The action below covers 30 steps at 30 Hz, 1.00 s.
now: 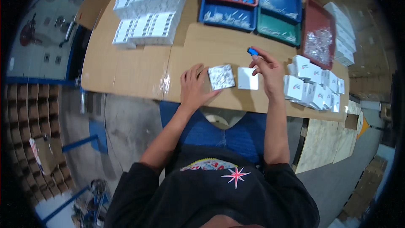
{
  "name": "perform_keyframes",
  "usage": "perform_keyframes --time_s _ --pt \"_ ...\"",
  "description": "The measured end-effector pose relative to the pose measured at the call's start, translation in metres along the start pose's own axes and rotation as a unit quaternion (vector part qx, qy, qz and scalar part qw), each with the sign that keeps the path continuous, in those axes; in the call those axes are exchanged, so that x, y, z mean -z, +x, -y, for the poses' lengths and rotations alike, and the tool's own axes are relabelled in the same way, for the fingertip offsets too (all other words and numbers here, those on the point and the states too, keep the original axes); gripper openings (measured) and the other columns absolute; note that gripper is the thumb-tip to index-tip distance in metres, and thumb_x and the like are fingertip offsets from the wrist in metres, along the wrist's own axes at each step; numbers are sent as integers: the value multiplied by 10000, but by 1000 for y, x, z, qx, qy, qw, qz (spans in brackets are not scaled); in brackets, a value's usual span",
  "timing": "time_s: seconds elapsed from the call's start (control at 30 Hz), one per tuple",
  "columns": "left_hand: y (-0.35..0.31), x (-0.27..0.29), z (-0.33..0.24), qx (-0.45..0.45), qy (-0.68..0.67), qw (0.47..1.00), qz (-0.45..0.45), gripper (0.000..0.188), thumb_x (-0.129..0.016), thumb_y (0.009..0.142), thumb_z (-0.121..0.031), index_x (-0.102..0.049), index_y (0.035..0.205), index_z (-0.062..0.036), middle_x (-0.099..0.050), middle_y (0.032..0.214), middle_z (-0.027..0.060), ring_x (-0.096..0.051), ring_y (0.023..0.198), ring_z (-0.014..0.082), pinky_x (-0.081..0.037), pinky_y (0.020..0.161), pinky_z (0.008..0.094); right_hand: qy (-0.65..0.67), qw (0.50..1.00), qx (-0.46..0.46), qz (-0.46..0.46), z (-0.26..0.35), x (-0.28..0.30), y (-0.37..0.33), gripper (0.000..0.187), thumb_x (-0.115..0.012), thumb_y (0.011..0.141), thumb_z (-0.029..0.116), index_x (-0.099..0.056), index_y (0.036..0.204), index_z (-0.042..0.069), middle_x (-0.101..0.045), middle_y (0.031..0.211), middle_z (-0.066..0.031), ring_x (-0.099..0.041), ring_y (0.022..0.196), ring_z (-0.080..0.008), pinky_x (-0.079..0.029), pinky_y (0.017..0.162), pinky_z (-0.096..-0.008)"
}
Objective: The person assembles small electronic components by inserting white plastic pieces and blue clips into a circuit board, then places the board into a white box. They repeat this process, handling multiple boards and boxes on a table with organized trays of parts.
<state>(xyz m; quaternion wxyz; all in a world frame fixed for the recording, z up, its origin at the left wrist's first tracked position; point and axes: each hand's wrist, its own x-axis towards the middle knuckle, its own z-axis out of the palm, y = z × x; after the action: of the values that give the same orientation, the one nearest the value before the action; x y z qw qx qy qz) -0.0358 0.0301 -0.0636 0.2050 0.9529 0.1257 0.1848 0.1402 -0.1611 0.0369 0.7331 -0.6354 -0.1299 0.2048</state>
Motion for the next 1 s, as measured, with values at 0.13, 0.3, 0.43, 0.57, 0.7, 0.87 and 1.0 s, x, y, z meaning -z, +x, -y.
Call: perform_keyframes --time_s 0.13,0.3,0.43,0.57,0.7,0.87,1.0 --pt "1 1 1 -7 -18 1000 -13 884 -850 721 -590 -597 1394 -77 -532 1424 149 -465 1364 323 -313 1147 511 -32 997 -60 46 -24 -3 -12 381 -684 968 41 -690 1345 -7 -741 1124 -95 -661 767 -112 -512 598 -242" --pt "1 5 1 4 -27 1000 -2 888 -848 729 -600 -591 1406 -85 -524 1426 143 -461 1365 316 -309 1154 519 -32 995 -74 58 -42 -17 -10 339 -700 957 24 -697 1294 -15 -719 1014 -58 -618 716 -85 -487 596 -237" --pt "2 5 0 3 -34 999 -7 884 -846 735 -598 -589 1405 -83 -525 1422 141 -456 1373 314 -311 1154 521 -39 991 -103 77 -51 -21 -1 285 -713 960 20 -697 1241 -20 -734 1052 -82 -632 714 -81 -502 591 -237" --pt "3 7 -1 5 -34 999 -4 879 -848 732 -591 -590 1400 -82 -521 1423 138 -454 1376 312 -311 1154 519 -29 988 -123 83 -50 -30 -1 261 -714 972 38 -690 1227 -16 -752 1108 -115 -654 732 -98 -550 614 -248" --pt "4 5 0 8 -37 999 2 881 -852 722 -582 -591 1398 -80 -517 1426 138 -452 1378 309 -306 1157 514 8 989 -96 112 -56 -30 3 272 -712 978 52 -681 1243 -4 -757 1115 -121 -667 744 -109 -573 630 -257" --pt "4 7 0 15 -42 999 5 879 -853 719 -577 -595 1396 -80 -518 1429 142 -448 1386 310 -302 1160 511 -32 985 -113 127 -60 -34 10 305 -696 1002 86 -660 1292 -1 -732 991 -76 -669 747 -109 -564 626 -256" --pt "4 7 1 14 -46 999 4 884 -850 720 -578 -596 1402 -76 -520 1433 145 -447 1389 309 -301 1161 512 -27 981 -145 126 -55 -46 9 337 -703 1004 109 -654 1317 -6 -697 939 -45 -666 740 -101 -556 627 -252"
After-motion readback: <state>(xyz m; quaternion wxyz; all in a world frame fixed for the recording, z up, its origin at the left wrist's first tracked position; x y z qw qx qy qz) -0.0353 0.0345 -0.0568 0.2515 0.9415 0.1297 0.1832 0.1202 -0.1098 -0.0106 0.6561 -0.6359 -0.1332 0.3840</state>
